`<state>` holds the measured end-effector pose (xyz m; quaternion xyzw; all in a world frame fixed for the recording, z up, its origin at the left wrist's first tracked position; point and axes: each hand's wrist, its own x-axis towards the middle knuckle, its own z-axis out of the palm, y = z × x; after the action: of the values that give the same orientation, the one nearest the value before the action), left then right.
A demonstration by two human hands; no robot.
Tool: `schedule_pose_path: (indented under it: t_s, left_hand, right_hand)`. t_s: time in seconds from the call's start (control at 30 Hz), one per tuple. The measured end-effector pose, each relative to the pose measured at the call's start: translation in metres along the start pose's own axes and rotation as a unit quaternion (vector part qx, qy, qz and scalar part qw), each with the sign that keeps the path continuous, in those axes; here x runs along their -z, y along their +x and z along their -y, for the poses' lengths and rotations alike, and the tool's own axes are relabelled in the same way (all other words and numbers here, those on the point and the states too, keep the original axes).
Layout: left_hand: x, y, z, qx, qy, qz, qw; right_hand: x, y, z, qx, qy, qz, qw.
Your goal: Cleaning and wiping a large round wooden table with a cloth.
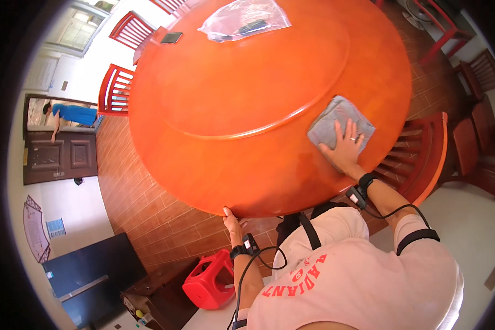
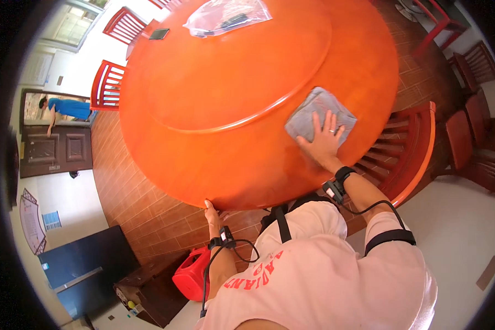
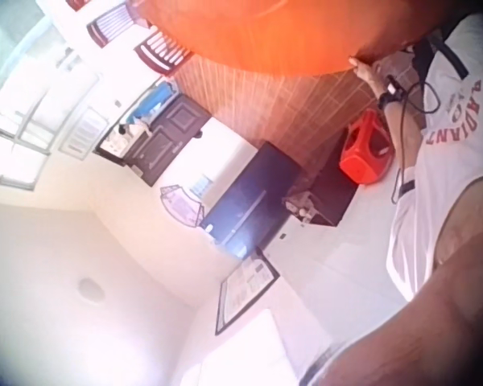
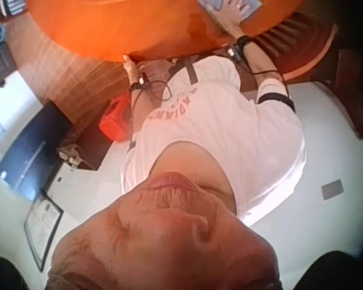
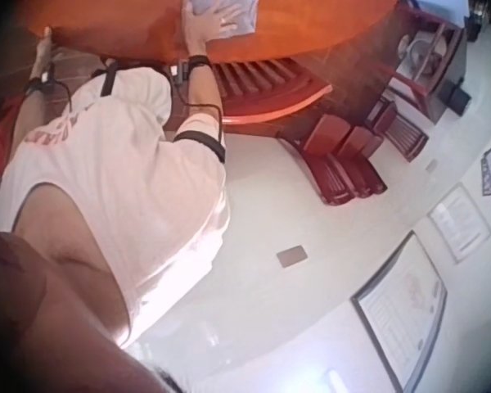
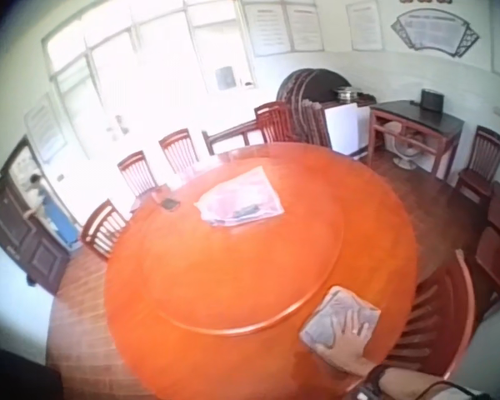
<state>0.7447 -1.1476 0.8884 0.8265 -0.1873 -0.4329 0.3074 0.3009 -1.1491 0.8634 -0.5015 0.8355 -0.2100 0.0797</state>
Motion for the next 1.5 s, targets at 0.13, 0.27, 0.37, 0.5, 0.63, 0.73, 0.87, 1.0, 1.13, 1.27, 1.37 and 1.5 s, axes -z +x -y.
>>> schedule_pose_path:
  t_s: [0.13, 0.27, 0.37, 0.5, 0.63, 0.73, 0.87, 1.0, 1.13, 1.27, 1.37, 1.5]
  left_hand:
    - [0.001, 0.007, 0.007, -0.016, 0.015, -0.022, 1.0]
    - [-0.019, -0.005, 0.004, 0.009, 0.016, 0.01, 1.0]
    - [-0.012, 0.001, 0.013, 0.008, 0.0, 0.034, 0.999]
    - [-0.008, 0.014, 0.02, 0.042, -0.002, 0.063, 0.997]
    - [0.019, 0.02, 0.023, 0.006, 0.028, 0.072, 0.997]
    - [0.0, -0.002, 0.015, 0.012, 0.029, 0.063, 0.998]
    - [0.03, -0.012, -0.01, 0.011, 0.09, 0.141, 0.986]
    - [0.084, 0.009, -0.067, 0.058, 0.309, 0.22, 0.923]
    - [0.114, 0.046, -0.123, -0.09, 0.279, 0.144, 0.945]
    - [0.103, 0.072, -0.16, -0.211, 0.085, 0.105, 0.968]
    - [0.07, 0.081, -0.181, -0.223, 0.016, 0.159, 0.962]
    - [0.028, 0.099, -0.207, -0.347, 0.05, 0.159, 0.923]
  right_hand:
    - [-0.002, -0.022, 0.002, 0.17, 0.05, 0.038, 0.984]
    - [-0.004, -0.027, 0.007, 0.288, 0.034, 0.086, 0.953]
    - [-0.017, -0.027, 0.03, 0.415, 0.084, 0.103, 0.9]
    - [-0.043, -0.035, 0.084, 0.549, 0.105, 0.125, 0.82]
    - [-0.053, -0.058, 0.146, 0.594, 0.125, 0.107, 0.788]
    - [-0.049, -0.06, 0.152, 0.595, 0.107, 0.108, 0.789]
    - [-0.035, -0.061, 0.171, 0.607, 0.1, 0.105, 0.781]
    - [-0.047, -0.074, 0.202, 0.576, 0.136, 0.074, 0.803]
    - [-0.053, -0.077, 0.222, 0.545, 0.155, 0.066, 0.821]
    - [-0.044, -0.076, 0.236, 0.382, 0.279, 0.161, 0.866]
    - [-0.022, -0.077, 0.249, 0.207, 0.348, 0.194, 0.893]
    - [-0.028, -0.079, 0.242, -0.045, 0.61, 0.154, 0.776]
